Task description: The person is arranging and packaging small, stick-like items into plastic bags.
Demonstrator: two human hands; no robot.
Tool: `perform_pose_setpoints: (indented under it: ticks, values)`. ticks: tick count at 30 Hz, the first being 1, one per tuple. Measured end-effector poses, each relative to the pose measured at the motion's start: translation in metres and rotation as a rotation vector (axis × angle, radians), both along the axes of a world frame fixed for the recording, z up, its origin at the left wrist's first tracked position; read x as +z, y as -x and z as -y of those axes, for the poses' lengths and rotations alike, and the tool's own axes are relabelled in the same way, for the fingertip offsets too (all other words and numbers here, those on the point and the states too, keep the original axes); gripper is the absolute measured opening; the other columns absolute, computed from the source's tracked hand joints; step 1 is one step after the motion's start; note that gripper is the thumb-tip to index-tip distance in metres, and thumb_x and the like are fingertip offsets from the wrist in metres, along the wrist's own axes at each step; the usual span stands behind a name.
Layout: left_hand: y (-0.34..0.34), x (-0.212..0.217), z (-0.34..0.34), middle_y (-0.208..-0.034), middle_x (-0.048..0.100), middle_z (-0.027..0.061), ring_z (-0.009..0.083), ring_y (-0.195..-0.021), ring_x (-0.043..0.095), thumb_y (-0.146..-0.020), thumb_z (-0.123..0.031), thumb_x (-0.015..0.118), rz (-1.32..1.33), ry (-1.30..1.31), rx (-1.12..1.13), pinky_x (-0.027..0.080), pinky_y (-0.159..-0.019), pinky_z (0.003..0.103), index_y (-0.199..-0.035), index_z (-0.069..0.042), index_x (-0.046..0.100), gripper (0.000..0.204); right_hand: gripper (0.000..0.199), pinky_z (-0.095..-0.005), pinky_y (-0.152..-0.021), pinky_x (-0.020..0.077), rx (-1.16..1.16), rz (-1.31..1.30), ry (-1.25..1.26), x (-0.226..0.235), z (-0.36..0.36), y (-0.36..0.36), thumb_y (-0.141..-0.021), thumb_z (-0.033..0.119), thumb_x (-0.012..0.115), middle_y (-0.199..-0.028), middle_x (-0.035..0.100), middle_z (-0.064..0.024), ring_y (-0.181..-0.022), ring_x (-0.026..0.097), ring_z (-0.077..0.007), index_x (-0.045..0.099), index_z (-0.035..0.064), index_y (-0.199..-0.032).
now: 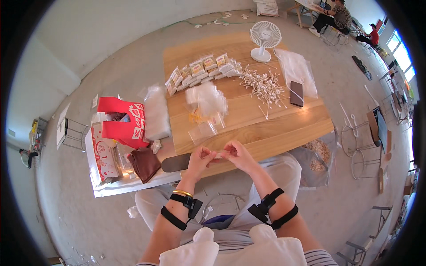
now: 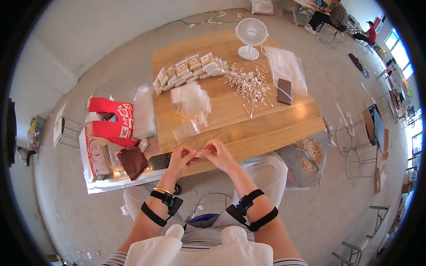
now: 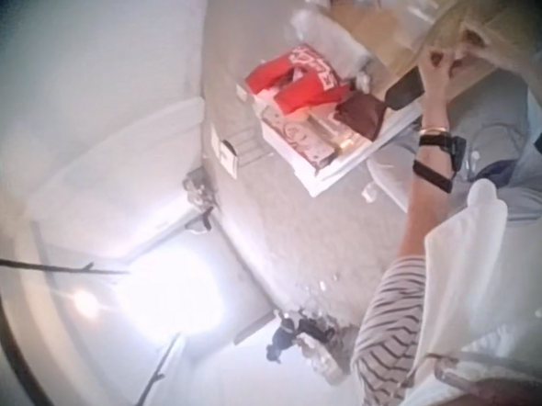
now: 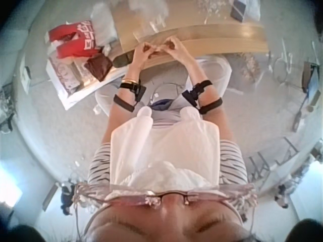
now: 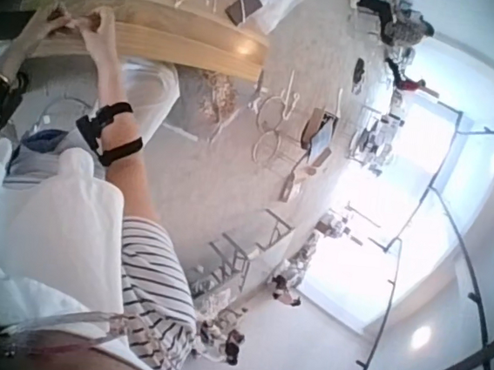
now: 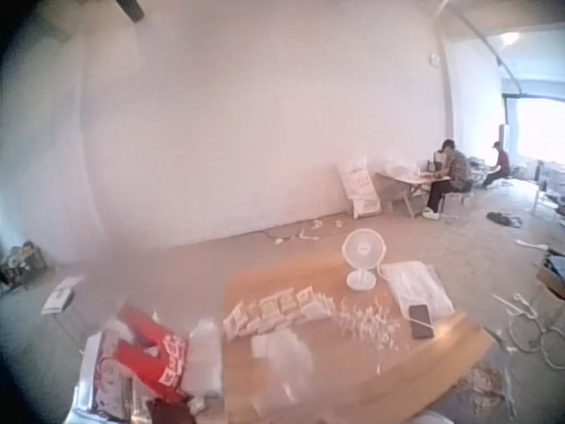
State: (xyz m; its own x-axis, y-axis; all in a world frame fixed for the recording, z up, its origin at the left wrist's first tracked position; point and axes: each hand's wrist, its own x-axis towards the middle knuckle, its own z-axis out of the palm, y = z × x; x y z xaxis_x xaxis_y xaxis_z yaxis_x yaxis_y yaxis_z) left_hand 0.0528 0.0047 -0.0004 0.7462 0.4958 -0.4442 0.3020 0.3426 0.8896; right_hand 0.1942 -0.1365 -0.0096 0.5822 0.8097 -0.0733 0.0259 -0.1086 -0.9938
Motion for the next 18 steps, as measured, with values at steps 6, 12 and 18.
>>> perform_pose_setpoints:
  ticks: [6,12,18]
  values:
    - [0.006,0.030,0.036,-0.088,0.071,0.0052,0.0128,-0.070,0.069,-0.094,-0.017,0.071,0.239,-0.272,0.142,0.047,-0.054,0.025,-0.114,-0.002,0.061,0.027,0.019,-0.0345,-0.075,0.0458,-0.088,0.316,-0.075,0.011,-0.005,0.022,-0.079,0.010,0.079,-0.091,0.058,-0.0108,-0.085,0.058,-0.0264,0.065,0.0051,-0.091]
    - [0.037,0.039,0.052,-0.081,0.073,0.0038,0.0051,-0.053,0.052,-0.092,-0.020,0.075,-0.173,-0.284,-0.211,0.041,-0.045,0.022,-0.103,-0.002,0.071,0.021,0.019,-0.0260,-0.080,0.0474,-0.002,-0.305,-0.053,0.056,-0.003,0.026,-0.090,0.020,0.074,-0.091,0.068,-0.0030,-0.090,0.061,-0.0087,0.067,0.0024,-0.095]
    - [0.034,0.043,0.042,-0.083,0.075,0.0056,0.0053,-0.052,0.053,-0.094,-0.030,0.073,0.008,-0.106,-0.065,0.042,-0.047,0.022,-0.102,-0.003,0.072,0.029,0.027,-0.0251,-0.085,0.0478,-0.047,-0.476,-0.043,0.054,0.000,0.029,-0.096,0.024,0.070,-0.098,0.070,-0.0013,-0.093,0.062,-0.0084,0.069,0.0024,-0.112]
